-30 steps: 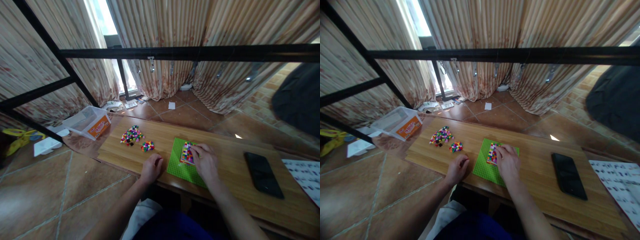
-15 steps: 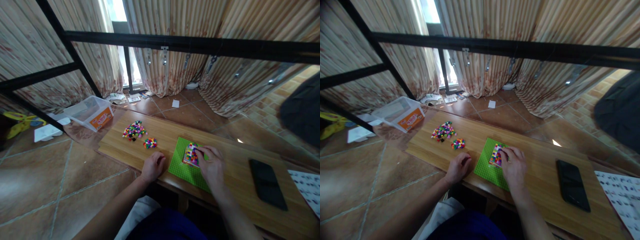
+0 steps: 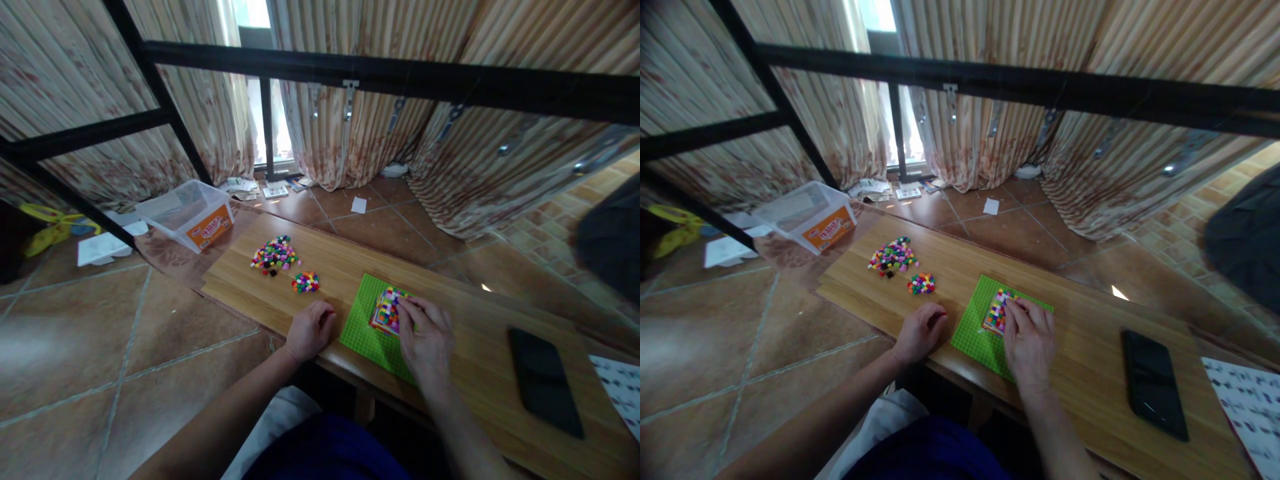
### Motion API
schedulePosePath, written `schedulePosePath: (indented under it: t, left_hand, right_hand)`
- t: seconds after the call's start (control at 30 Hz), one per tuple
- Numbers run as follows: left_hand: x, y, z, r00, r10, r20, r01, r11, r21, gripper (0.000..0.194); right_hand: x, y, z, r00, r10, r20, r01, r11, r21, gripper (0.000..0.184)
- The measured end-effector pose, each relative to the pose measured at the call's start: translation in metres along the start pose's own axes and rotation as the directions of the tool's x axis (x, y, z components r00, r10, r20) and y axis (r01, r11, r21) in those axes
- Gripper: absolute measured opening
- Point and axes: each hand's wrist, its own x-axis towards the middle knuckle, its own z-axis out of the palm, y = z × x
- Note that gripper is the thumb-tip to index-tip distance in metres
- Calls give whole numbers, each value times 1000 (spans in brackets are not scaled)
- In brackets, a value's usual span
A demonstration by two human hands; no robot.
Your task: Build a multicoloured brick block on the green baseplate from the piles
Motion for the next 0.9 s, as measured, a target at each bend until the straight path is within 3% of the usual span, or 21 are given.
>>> schedulePosePath:
  t: [0.9]
  left_hand:
    - [-1,5,-1,999,-25,29,25,1000,-2,10]
  right_hand:
    - [1,3,8,1000,-25,1,25,1000,2,26]
